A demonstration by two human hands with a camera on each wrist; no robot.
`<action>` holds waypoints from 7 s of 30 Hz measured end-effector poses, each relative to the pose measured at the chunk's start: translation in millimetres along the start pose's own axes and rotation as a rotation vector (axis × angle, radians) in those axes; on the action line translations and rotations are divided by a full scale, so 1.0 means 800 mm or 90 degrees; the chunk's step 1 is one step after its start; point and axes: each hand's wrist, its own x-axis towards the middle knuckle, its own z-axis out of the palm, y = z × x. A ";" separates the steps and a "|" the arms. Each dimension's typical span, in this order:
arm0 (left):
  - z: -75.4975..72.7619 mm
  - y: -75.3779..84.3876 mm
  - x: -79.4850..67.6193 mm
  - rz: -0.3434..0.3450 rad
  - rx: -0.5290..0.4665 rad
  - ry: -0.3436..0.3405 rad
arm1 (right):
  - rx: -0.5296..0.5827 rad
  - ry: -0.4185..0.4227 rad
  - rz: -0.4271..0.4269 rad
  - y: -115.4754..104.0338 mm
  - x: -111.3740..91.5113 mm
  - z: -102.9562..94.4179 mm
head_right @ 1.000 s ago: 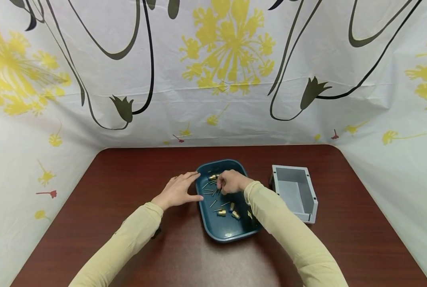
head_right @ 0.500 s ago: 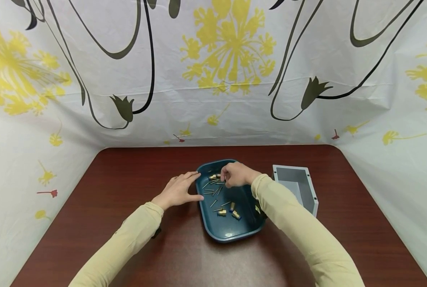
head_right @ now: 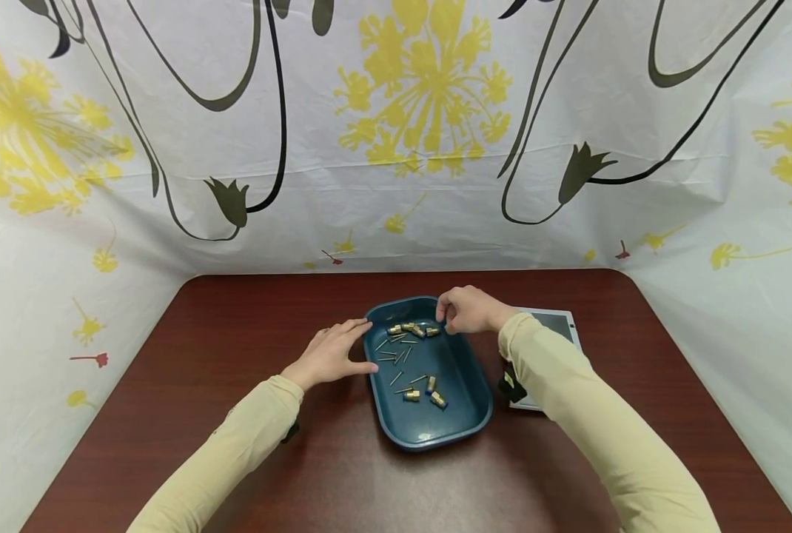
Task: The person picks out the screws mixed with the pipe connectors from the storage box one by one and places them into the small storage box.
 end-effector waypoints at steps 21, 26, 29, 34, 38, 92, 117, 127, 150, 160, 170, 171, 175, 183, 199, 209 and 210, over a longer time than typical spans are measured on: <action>0.003 -0.004 -0.003 0.007 -0.010 0.007 | -0.016 0.064 0.078 0.050 -0.068 -0.042; 0.002 -0.003 -0.003 0.007 -0.014 0.006 | -0.030 0.068 0.084 0.059 -0.079 -0.046; 0.002 -0.003 -0.003 0.006 -0.012 0.006 | -0.035 0.067 0.096 0.067 -0.084 -0.046; 0.001 -0.002 -0.003 0.007 -0.003 0.006 | -0.035 0.063 0.119 0.079 -0.090 -0.045; 0.000 -0.002 -0.003 0.011 0.002 0.006 | -0.030 0.057 0.127 0.085 -0.096 -0.044; 0.001 -0.003 0.000 0.001 0.010 0.002 | 0.048 -0.059 -0.040 -0.023 0.036 0.051; 0.003 -0.005 0.001 0.005 0.013 0.005 | 0.059 -0.163 0.071 -0.011 0.058 0.104; 0.003 -0.007 0.001 0.012 0.013 0.012 | 0.009 -0.173 0.069 -0.012 0.062 0.112; 0.003 -0.005 -0.001 0.016 0.002 0.010 | -0.045 -0.137 0.066 -0.016 0.065 0.116; 0.006 -0.002 -0.003 0.006 0.002 0.012 | 0.004 -0.089 0.042 -0.011 0.061 0.098; 0.004 -0.001 -0.001 0.000 0.009 0.010 | 0.037 -0.050 0.013 -0.016 0.047 0.057; 0.004 -0.001 -0.001 0.002 0.010 0.011 | 0.038 -0.047 0.011 -0.016 0.045 0.053; 0.004 -0.001 -0.002 0.007 0.008 0.008 | 0.038 -0.035 0.001 -0.015 0.037 0.037; 0.003 -0.001 -0.002 0.004 0.005 0.007 | 0.036 -0.009 0.023 -0.005 0.018 0.008; 0.005 -0.003 -0.002 0.006 0.003 0.008 | 0.034 0.065 0.058 0.031 -0.027 -0.021; 0.005 -0.004 -0.001 0.005 0.006 0.012 | 0.041 0.101 0.091 0.058 -0.061 -0.037; 0.004 -0.004 -0.001 0.006 0.009 0.011 | 0.037 0.108 0.092 0.061 -0.065 -0.038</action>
